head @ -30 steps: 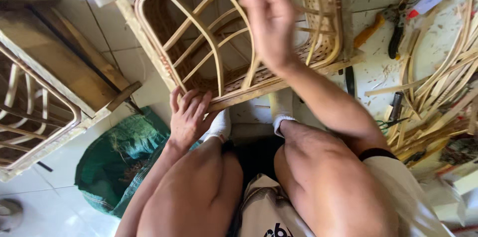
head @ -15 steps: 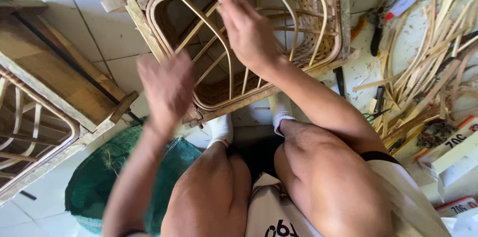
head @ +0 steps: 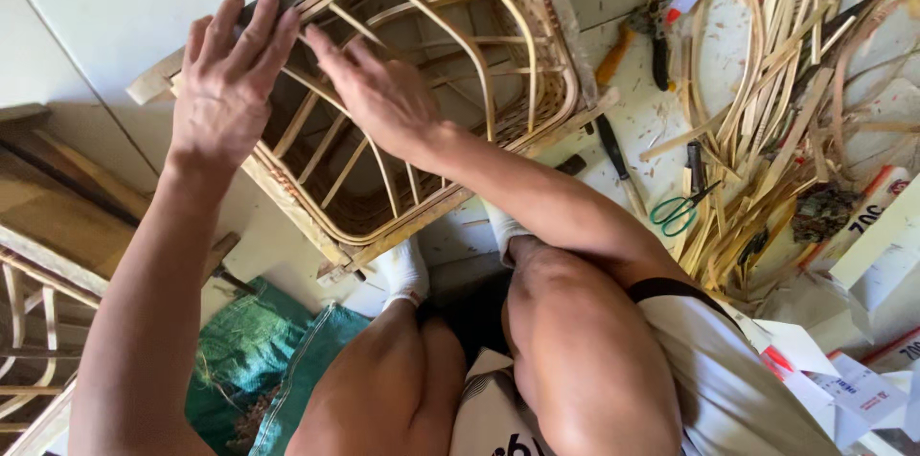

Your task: The person weaves thin wooden strips into a rectangular basket frame. They use a hammer to tap strips into place, a screwdriver to adjust the weave, and pliers to trim excess material. The basket gradually takes shape as more strips are added.

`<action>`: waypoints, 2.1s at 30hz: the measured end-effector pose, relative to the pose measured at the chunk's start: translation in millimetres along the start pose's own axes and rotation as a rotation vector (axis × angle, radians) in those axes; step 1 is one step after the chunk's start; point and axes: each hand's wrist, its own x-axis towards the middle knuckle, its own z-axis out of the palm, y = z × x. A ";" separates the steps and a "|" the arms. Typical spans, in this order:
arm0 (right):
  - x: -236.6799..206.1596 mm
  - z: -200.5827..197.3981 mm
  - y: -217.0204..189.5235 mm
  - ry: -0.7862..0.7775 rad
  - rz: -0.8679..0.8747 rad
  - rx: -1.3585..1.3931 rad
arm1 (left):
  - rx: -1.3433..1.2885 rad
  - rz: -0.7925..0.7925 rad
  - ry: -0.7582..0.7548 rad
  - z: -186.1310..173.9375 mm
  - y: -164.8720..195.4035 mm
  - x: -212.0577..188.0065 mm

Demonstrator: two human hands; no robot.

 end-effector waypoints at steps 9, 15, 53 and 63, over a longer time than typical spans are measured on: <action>-32.5 -110.9 -4.0 0.028 -0.097 0.407 | -0.074 -0.180 0.021 -27.0 41.5 -24.9; -197.6 -224.3 122.3 0.378 0.179 0.164 | -0.326 -0.199 -0.009 -47.3 195.5 -131.1; -224.5 -247.8 120.9 -0.097 0.684 0.429 | -0.322 -0.315 0.089 -28.4 215.5 -113.7; -147.3 -247.1 144.3 -0.183 0.477 0.247 | -0.703 -0.878 0.468 -41.5 211.1 -106.5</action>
